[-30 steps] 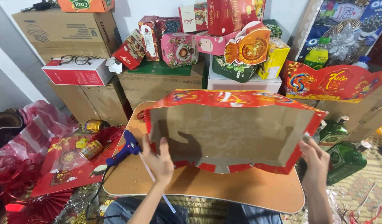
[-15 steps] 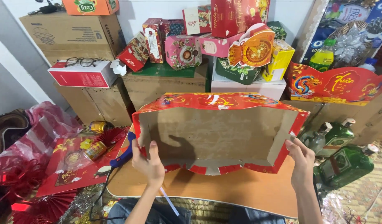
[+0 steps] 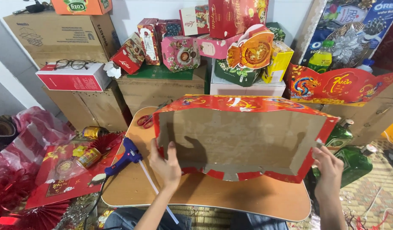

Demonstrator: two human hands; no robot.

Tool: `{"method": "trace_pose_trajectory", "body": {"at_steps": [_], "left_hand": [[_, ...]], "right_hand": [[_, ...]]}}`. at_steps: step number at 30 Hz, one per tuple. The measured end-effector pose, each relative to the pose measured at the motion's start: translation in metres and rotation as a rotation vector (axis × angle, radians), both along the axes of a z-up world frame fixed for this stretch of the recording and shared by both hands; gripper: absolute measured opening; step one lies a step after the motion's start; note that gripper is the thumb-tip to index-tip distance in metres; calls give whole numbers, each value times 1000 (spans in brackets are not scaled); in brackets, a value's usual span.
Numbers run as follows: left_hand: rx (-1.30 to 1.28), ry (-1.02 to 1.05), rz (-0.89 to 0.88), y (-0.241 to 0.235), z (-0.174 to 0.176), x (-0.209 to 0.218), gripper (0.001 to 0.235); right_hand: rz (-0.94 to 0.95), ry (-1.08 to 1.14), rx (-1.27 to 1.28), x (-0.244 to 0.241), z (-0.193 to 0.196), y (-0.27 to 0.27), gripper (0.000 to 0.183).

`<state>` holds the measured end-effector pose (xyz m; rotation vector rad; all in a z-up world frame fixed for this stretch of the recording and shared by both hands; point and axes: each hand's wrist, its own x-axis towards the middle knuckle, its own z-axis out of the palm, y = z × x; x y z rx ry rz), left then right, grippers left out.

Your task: The person assembles a red and gold cardboard box by folding and pressing the edges, then uses a hot glue gun to apply glue along the inner rim. They place a small yellow box inside the assembled container.

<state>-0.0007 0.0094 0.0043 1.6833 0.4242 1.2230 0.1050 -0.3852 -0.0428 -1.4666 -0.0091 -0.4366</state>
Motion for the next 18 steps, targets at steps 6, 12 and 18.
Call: {"method": "trace_pose_trajectory", "body": {"at_steps": [6,12,18], "left_hand": [[61,-83,96,54,1,-17,28],[131,-84,160,62,-6,-20,30],[17,-42,-24,10,0,-2,30]], "right_hand": [[163,48,-31,-2,5,61,43],[256,46,42,-23,37,83,35],[82,15,45,-1,14,14,39]]}}
